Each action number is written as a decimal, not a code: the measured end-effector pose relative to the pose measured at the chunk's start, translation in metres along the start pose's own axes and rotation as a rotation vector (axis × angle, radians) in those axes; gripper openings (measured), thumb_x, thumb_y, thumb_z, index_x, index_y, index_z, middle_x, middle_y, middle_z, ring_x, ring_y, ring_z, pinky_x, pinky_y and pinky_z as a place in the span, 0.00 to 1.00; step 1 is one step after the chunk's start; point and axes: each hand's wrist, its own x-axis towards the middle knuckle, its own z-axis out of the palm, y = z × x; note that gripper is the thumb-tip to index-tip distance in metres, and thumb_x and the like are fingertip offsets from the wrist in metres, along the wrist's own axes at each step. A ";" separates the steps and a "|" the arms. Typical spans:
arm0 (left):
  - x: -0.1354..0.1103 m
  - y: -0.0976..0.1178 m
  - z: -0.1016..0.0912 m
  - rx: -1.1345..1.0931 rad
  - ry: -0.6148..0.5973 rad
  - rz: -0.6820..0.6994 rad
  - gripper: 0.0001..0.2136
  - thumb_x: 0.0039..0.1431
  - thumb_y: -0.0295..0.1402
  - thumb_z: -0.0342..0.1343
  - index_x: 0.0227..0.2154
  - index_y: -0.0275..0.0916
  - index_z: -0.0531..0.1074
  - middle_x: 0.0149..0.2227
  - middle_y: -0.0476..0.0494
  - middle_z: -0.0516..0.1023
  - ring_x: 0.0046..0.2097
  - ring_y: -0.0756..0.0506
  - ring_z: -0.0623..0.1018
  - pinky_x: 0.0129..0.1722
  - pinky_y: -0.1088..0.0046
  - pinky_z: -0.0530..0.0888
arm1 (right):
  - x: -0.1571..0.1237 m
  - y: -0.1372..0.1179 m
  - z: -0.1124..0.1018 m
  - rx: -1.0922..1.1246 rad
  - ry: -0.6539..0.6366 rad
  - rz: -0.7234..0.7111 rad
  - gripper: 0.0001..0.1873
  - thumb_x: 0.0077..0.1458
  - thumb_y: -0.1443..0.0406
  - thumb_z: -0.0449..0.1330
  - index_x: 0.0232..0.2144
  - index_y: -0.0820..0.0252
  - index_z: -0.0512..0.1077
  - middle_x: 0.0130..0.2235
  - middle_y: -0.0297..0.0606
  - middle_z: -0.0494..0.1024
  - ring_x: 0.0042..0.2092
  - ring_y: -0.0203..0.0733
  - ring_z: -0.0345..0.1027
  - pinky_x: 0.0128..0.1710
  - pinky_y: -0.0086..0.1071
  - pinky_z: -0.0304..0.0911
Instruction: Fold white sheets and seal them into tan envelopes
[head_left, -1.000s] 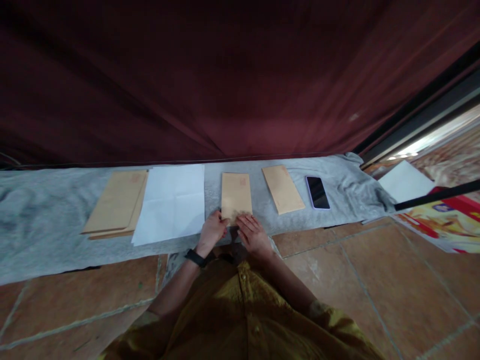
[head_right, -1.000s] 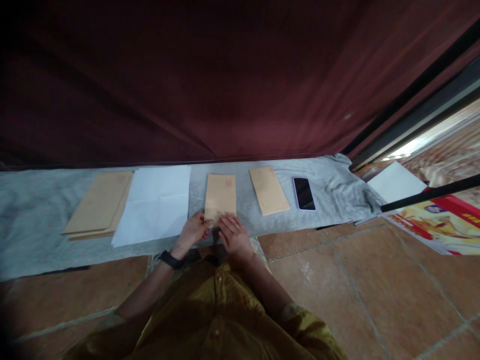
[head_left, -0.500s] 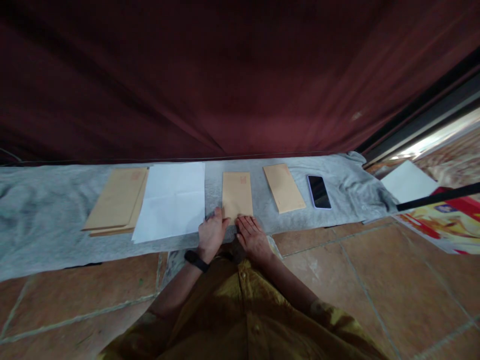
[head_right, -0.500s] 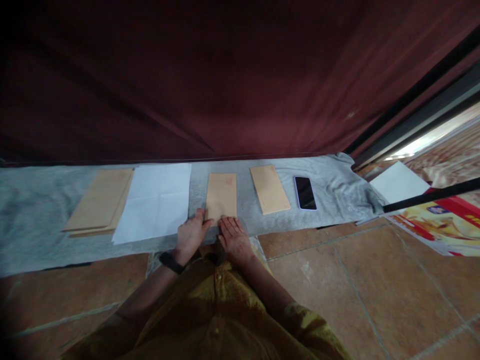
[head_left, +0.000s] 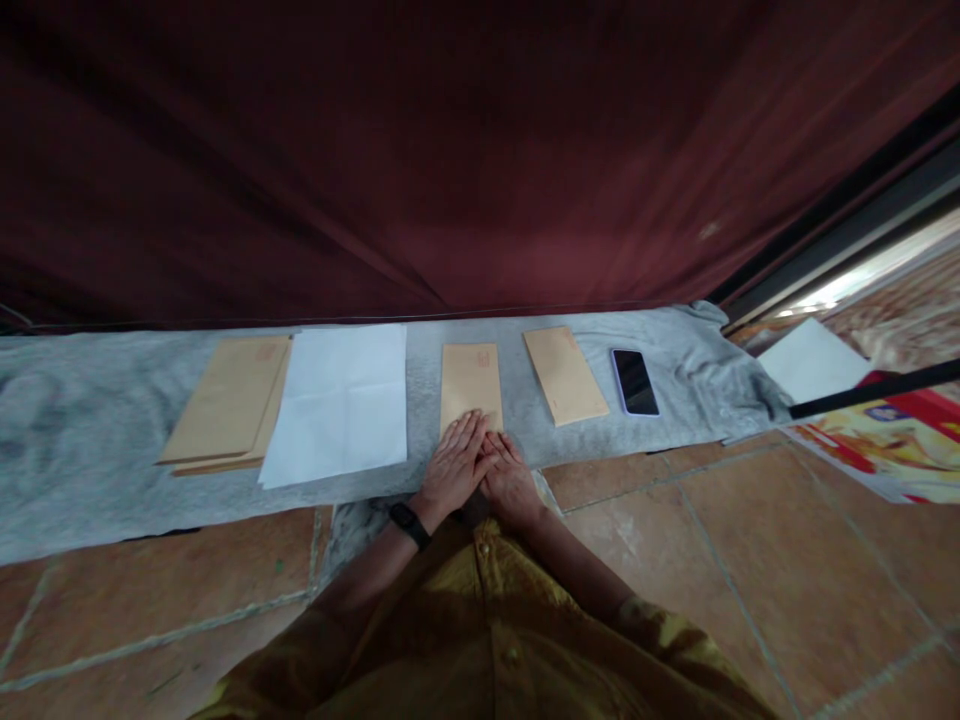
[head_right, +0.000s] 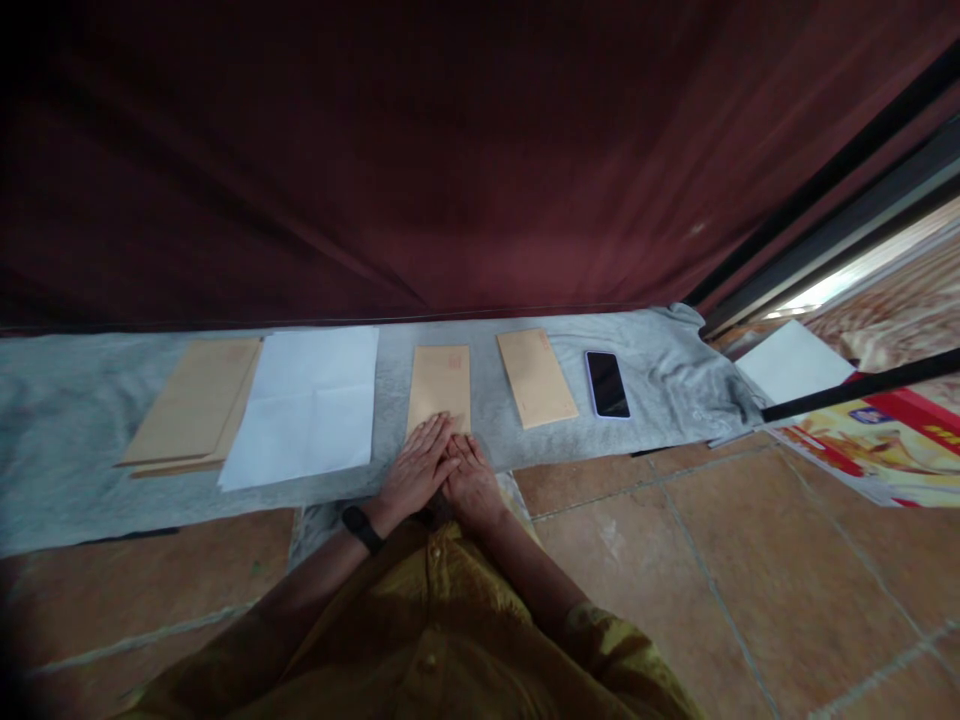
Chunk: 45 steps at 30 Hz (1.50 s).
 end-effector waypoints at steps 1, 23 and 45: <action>0.000 0.000 0.000 0.011 -0.001 -0.003 0.32 0.70 0.47 0.42 0.71 0.36 0.48 0.72 0.35 0.53 0.73 0.40 0.52 0.71 0.56 0.53 | 0.000 0.000 0.000 -0.002 0.006 -0.007 0.26 0.67 0.65 0.53 0.65 0.70 0.64 0.66 0.53 0.65 0.70 0.52 0.51 0.71 0.51 0.47; -0.020 -0.006 -0.007 0.294 0.021 0.033 0.34 0.68 0.51 0.46 0.71 0.39 0.52 0.73 0.34 0.50 0.73 0.37 0.52 0.70 0.53 0.55 | -0.008 0.006 -0.006 -0.078 0.026 0.016 0.31 0.69 0.62 0.50 0.70 0.67 0.53 0.69 0.48 0.60 0.70 0.50 0.51 0.71 0.52 0.44; -0.022 -0.009 -0.010 0.298 0.015 0.067 0.32 0.66 0.48 0.51 0.70 0.46 0.55 0.73 0.34 0.48 0.72 0.34 0.53 0.69 0.50 0.56 | -0.021 0.018 -0.021 -0.057 0.071 0.082 0.28 0.69 0.65 0.50 0.69 0.65 0.57 0.68 0.46 0.62 0.69 0.48 0.55 0.71 0.50 0.47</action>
